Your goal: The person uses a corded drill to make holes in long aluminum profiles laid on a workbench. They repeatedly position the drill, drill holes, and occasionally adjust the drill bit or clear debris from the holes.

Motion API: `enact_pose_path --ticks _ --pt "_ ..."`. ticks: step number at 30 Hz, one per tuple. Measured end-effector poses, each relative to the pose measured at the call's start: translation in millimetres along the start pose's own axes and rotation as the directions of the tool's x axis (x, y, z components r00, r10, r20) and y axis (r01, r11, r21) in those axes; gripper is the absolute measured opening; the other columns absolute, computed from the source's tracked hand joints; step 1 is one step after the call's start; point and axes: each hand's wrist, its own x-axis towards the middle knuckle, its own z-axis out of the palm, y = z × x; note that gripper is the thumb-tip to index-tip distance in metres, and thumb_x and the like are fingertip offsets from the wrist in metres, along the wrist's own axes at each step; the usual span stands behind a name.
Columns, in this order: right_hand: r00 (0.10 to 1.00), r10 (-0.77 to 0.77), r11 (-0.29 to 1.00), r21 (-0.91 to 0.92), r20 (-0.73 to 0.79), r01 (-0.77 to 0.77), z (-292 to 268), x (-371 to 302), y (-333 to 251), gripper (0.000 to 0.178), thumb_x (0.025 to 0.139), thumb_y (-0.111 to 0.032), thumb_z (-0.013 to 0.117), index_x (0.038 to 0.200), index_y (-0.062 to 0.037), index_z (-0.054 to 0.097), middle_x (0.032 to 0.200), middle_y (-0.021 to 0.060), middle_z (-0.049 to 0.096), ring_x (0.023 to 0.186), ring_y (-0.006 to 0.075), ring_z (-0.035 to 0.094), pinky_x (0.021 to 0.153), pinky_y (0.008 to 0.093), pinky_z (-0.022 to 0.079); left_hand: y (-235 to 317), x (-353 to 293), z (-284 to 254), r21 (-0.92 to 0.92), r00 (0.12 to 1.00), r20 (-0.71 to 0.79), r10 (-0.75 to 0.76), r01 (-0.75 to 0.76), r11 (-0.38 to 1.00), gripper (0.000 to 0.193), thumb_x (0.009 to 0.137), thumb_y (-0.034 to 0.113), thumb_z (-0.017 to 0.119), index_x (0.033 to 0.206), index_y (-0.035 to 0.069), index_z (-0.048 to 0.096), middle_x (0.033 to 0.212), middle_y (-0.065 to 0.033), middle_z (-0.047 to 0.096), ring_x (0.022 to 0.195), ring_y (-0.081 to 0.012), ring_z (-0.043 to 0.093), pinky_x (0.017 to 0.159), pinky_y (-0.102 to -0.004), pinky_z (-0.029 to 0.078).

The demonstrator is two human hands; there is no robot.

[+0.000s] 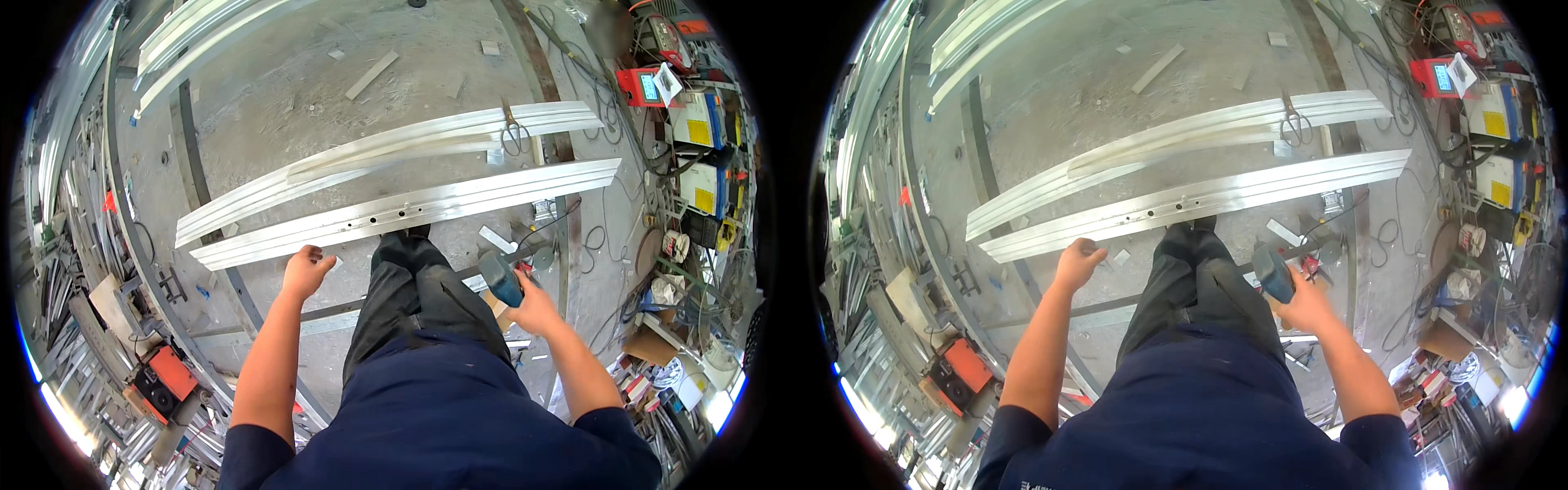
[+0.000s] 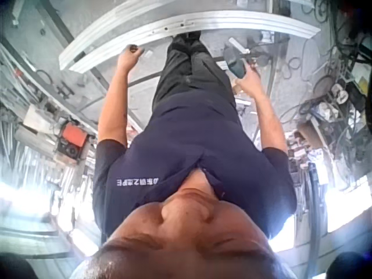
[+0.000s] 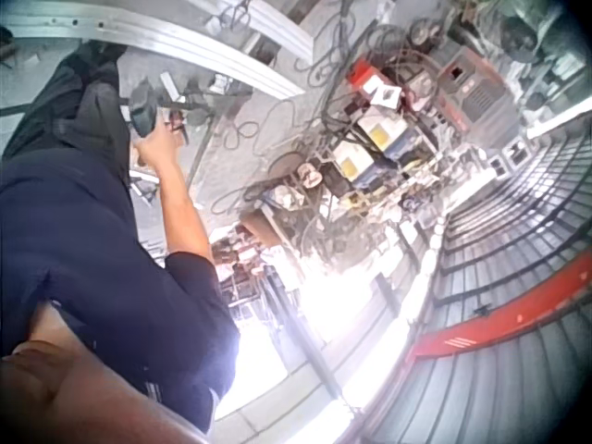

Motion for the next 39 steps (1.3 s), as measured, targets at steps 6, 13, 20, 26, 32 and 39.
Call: enact_pose_path --ticks 6,13,20,26,32,39 --pt "0.993 0.114 0.98 0.168 -0.012 -0.111 5.0 -41.1 -8.4 0.095 0.07 -0.022 0.074 0.155 -0.0091 0.036 0.113 0.027 0.069 0.105 0.0431 0.068 0.089 0.0438 0.053 10.4 106.5 41.7 0.261 0.987 0.111 0.113 -0.139 0.955 0.071 0.08 0.047 0.077 0.13 -0.001 0.062 0.128 -0.0202 0.067 0.12 -0.0358 0.063 0.103 -0.0422 0.049" --pt "0.946 0.324 0.907 0.296 -0.032 -0.301 17.3 -57.2 -36.4 0.094 0.068 -0.012 0.071 0.154 -0.003 0.036 0.122 0.0242 0.067 0.116 0.0331 0.066 0.099 0.0376 0.049 50.6 221.3 110.3 0.314 0.848 0.51 0.143 -0.339 0.887 0.083 0.071 0.042 0.084 0.137 -0.001 0.057 0.136 -0.0219 0.061 0.125 -0.0361 0.06 0.107 -0.042 0.047" --pt "0.926 0.374 0.87 0.366 -0.051 -0.331 45.8 -62.2 -35.4 0.093 0.068 -0.013 0.07 0.154 -0.0035 0.035 0.122 0.0246 0.067 0.116 0.0342 0.067 0.099 0.0375 0.05 77.4 257.9 130.1 0.361 0.723 0.69 -0.006 -0.337 0.87 0.098 0.062 0.041 0.091 0.141 -0.003 0.052 0.137 -0.0224 0.061 0.126 -0.0357 0.059 0.106 -0.0428 0.047" --pt "0.943 0.329 0.867 0.408 -0.04 -0.285 56.4 -59.3 -36.9 0.093 0.07 -0.014 0.071 0.155 -0.0033 0.034 0.12 0.0245 0.068 0.115 0.0341 0.067 0.099 0.0379 0.05 85.6 240.6 118.4 0.372 0.765 0.64 0.066 -0.384 0.845 0.087 0.061 0.04 0.092 0.129 -0.003 0.059 0.13 -0.0217 0.064 0.123 -0.0363 0.06 0.105 -0.0425 0.048" --pt "0.948 0.316 0.877 0.388 -0.022 -0.283 56.3 -61.7 -28.5 0.092 0.071 -0.014 0.07 0.154 -0.0027 0.034 0.119 0.0257 0.068 0.115 0.0358 0.067 0.098 0.0384 0.05 88.8 193.2 114.5 0.527 0.887 0.346 0.304 -0.452 0.72 0.074 0.063 0.038 0.092 0.117 0.001 0.058 0.121 -0.0183 0.062 0.12 -0.0359 0.058 0.102 -0.0453 0.048" --pt "0.951 0.299 0.901 0.352 -0.081 -0.254 49.0 -63.1 -21.3 0.092 0.071 -0.014 0.07 0.155 -0.0037 0.034 0.119 0.0267 0.068 0.115 0.0374 0.068 0.098 0.0393 0.051 66.2 172.4 137.2 0.554 0.836 0.097 0.541 -0.497 0.669 0.051 0.07 0.024 0.08 0.109 0.002 0.055 0.112 -0.0153 0.058 0.113 -0.0356 0.056 0.098 -0.0463 0.046"
